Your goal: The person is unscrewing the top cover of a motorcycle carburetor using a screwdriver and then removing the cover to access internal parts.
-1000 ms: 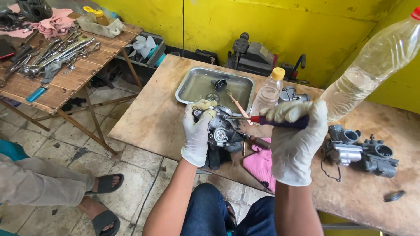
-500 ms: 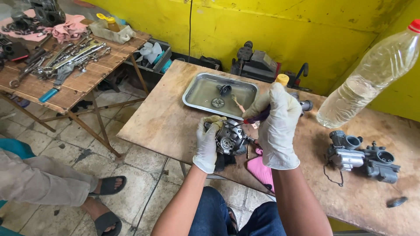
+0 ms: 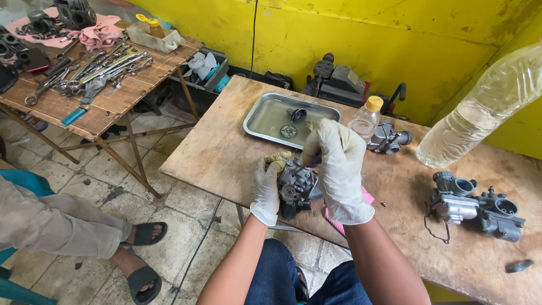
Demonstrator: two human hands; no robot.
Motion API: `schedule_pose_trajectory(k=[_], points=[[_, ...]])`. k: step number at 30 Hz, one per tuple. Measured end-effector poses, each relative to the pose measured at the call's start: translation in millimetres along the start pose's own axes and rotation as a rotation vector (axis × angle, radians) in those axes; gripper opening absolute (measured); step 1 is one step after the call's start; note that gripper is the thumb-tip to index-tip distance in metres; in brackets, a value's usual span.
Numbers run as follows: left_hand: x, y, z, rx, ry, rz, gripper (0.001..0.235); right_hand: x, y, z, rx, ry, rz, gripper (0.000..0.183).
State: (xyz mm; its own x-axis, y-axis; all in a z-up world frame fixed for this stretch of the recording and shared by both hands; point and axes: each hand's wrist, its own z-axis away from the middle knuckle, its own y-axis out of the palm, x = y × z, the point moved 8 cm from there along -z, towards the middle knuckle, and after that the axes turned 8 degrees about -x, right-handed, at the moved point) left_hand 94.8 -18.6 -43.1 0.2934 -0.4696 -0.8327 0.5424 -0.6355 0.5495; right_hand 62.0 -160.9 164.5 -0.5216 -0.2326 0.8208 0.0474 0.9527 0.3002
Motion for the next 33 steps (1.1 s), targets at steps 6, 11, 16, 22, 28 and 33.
schedule_pose_trajectory(k=[6, 11, 16, 22, 28, 33], points=[[2, -9, 0, 0.028, 0.026, -0.061, 0.006, 12, -6, 23, 0.090, -0.105, -0.044, 0.051], [-5, 0, 4, 0.086, 0.003, -0.006, 0.007, 13, -5, 32, 0.243, -0.120, -0.155, 0.047], [6, -10, -5, 0.105, -0.007, 0.039, 0.009, -4, 6, 39, 0.491, -0.057, 0.012, 0.028], [-8, -6, 3, 0.130, 0.043, -0.046, 0.015, -21, 1, 39, 0.366, -0.148, 0.152, 0.023], [-13, -2, 6, 0.145, -0.015, 0.043, 0.019, -9, -2, 53, 0.199, -0.112, -0.045, 0.022], [-23, 4, 10, 0.169, 0.051, -0.045, 0.016, -9, -3, 54, 0.096, -0.221, -0.118, 0.037]])
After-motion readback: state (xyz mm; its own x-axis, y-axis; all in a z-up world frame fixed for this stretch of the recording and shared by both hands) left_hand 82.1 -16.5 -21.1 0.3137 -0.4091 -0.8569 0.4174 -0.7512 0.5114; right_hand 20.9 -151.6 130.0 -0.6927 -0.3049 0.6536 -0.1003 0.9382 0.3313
